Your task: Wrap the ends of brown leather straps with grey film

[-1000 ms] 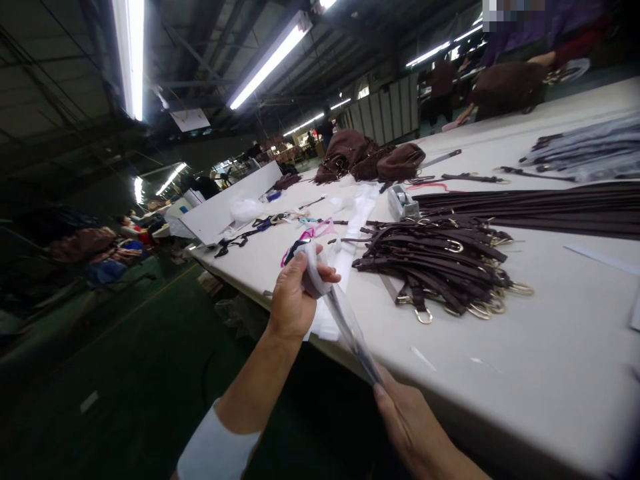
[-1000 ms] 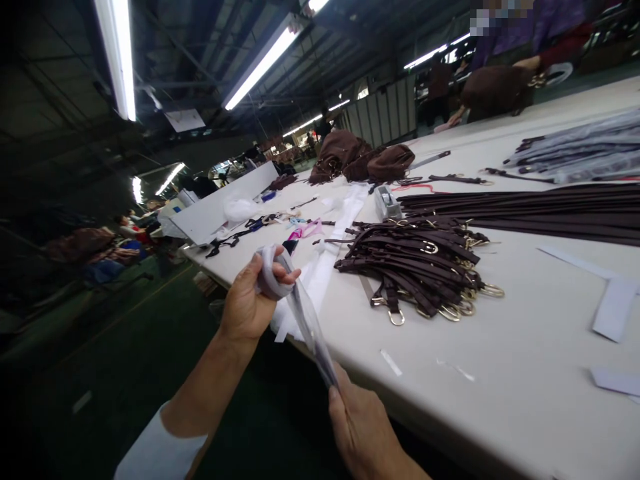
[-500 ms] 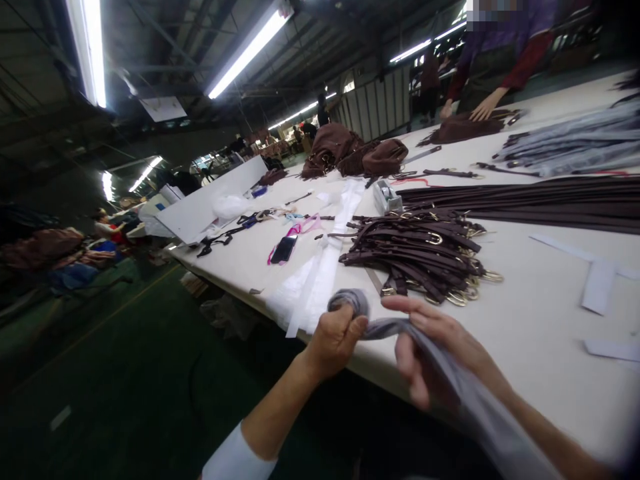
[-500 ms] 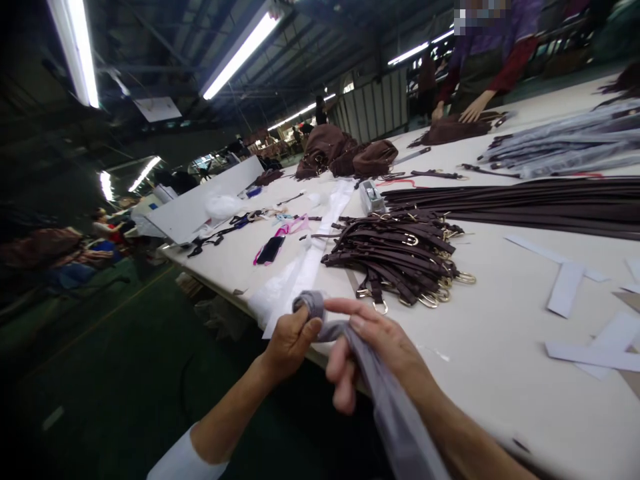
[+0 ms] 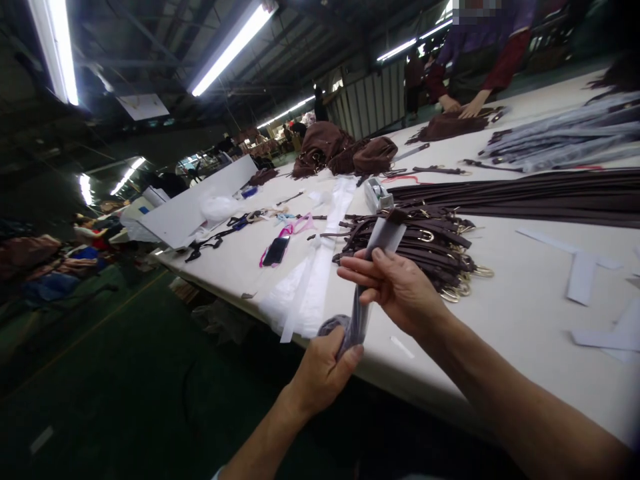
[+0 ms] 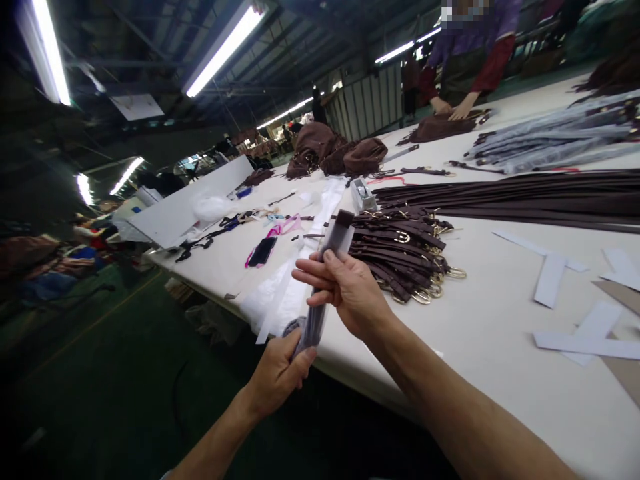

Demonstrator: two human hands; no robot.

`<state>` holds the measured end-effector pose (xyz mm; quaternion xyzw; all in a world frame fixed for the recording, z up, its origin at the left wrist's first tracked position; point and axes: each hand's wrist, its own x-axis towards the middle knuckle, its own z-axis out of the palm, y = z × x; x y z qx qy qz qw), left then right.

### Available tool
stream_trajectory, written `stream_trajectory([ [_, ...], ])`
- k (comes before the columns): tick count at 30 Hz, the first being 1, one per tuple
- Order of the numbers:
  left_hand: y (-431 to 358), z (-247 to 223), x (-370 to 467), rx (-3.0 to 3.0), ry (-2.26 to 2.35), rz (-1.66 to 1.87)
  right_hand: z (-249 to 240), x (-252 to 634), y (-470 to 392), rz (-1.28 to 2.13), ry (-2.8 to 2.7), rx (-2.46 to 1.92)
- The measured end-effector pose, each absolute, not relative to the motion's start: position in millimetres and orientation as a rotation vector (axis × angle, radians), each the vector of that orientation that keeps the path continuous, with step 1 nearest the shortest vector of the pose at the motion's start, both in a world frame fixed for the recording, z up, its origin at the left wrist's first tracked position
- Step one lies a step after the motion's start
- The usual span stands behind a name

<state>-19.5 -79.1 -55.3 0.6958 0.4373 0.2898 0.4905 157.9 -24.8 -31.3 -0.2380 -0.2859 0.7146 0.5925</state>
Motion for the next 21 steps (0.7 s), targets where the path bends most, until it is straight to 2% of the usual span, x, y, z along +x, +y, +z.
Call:
stream_trajectory([
  [4,-90,-50,-21,1.816,0.948,0.554,-53,169,-14,1.807,-0.942,-0.895],
  [7,-93,-48,-24,1.558,0.903,0.507,-77,170,-10,1.768,-1.056,-1.041],
  [9,-91,-48,-25,1.305,0.881,0.603,-87,170,-14,1.673,-1.096,-1.123],
  [11,-86,-46,-25,1.098,0.856,0.76,-91,173,-19,1.398,-1.15,-1.237],
  [13,-82,-42,-25,0.945,0.844,0.864,-88,180,-23,0.868,-1.324,-1.31],
  [16,-78,-35,-22,0.809,0.828,0.861,-77,191,-19,0.087,-1.77,-1.156],
  [19,-78,-31,-20,0.773,0.789,0.797,-68,195,-6,-0.071,-2.116,-0.901],
  [21,-78,-30,-18,0.752,0.768,0.783,-69,192,1,0.117,-2.222,-0.78],
])
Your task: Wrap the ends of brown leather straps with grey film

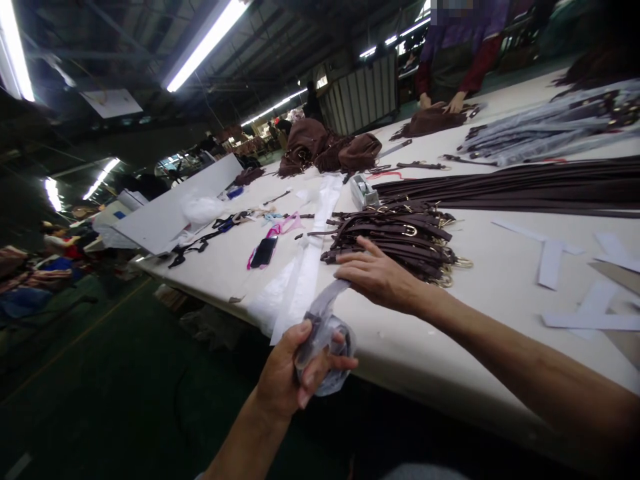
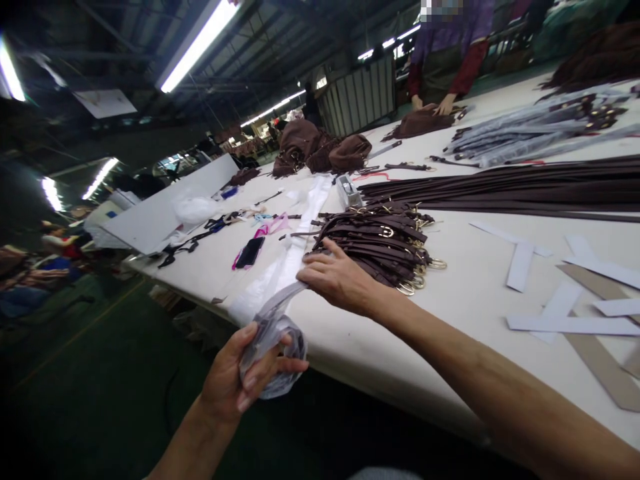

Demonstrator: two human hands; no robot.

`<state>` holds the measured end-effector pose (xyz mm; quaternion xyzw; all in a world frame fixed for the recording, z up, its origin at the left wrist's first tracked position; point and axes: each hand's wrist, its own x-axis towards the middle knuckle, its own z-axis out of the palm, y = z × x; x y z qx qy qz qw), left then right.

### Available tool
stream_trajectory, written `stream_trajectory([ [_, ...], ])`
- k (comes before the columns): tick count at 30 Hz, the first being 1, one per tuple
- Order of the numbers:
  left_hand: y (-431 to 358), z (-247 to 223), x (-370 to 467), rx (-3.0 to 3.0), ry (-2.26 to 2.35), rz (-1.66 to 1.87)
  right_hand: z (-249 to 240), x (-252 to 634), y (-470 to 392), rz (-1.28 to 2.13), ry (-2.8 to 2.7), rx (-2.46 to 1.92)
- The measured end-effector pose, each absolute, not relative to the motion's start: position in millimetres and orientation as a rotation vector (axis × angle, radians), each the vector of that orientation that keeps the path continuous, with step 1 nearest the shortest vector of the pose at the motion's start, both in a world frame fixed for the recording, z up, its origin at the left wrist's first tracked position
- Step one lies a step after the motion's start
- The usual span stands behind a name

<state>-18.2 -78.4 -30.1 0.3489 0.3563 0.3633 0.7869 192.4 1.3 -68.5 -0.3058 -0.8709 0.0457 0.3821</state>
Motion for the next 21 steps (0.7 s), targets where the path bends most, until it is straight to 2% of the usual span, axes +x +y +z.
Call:
stream_trajectory([
  [3,-75,-29,-16,0.702,0.756,0.857,-82,178,-5,0.565,-2.113,-0.778],
  [11,-57,-41,-7,0.665,0.744,0.988,-111,143,-63,1.114,-1.516,-0.983],
  [14,-56,-48,-5,0.672,0.725,0.978,-110,151,-64,1.062,-1.434,-1.041],
  [19,-56,-49,-1,0.701,0.687,0.958,-112,164,-60,0.725,-1.479,-1.087],
  [21,-54,-49,4,0.694,0.671,0.984,-116,160,-63,0.686,-1.5,-1.075],
])
